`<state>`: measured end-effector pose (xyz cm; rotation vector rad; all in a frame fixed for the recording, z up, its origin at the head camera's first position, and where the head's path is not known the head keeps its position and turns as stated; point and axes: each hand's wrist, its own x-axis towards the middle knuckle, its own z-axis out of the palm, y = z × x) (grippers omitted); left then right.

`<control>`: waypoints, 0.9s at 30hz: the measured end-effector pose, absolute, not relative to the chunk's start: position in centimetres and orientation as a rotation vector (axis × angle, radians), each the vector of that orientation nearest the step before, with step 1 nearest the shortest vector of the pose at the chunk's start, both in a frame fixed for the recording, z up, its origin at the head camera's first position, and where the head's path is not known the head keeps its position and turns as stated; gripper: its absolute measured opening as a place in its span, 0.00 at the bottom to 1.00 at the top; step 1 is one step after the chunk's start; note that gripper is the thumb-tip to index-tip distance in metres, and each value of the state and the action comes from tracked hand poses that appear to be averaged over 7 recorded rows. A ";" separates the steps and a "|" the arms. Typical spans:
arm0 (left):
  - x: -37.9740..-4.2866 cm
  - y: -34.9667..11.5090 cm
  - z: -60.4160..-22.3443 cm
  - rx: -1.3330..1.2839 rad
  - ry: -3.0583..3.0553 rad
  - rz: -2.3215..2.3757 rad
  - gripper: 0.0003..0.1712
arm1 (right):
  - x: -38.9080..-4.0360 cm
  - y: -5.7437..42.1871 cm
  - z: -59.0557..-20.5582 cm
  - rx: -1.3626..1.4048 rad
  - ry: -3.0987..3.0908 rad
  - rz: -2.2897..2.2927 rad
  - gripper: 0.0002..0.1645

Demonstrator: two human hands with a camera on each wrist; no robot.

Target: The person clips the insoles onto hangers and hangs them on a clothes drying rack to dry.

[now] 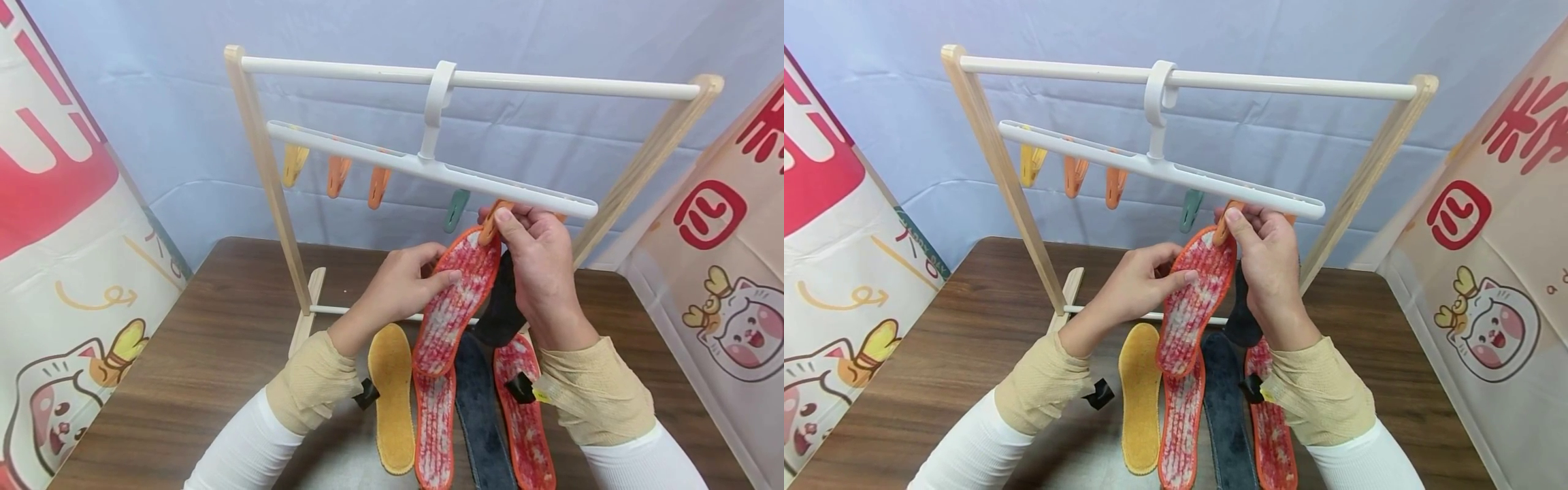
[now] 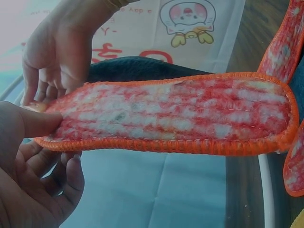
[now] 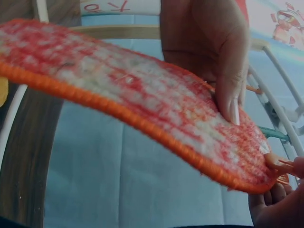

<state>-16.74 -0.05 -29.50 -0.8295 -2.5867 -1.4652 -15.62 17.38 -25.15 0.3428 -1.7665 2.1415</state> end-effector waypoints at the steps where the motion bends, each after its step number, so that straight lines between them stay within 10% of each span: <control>1: -16.8 -0.1 -29.5 -0.827 -2.591 -1.466 0.14 | -15.6 17.4 -25.2 0.345 -1.781 2.137 0.20; 27: -16.8 0.3 -29.6 -0.818 -2.635 -1.465 0.15 | -15.3 17.6 -25.1 0.324 -1.838 2.113 0.24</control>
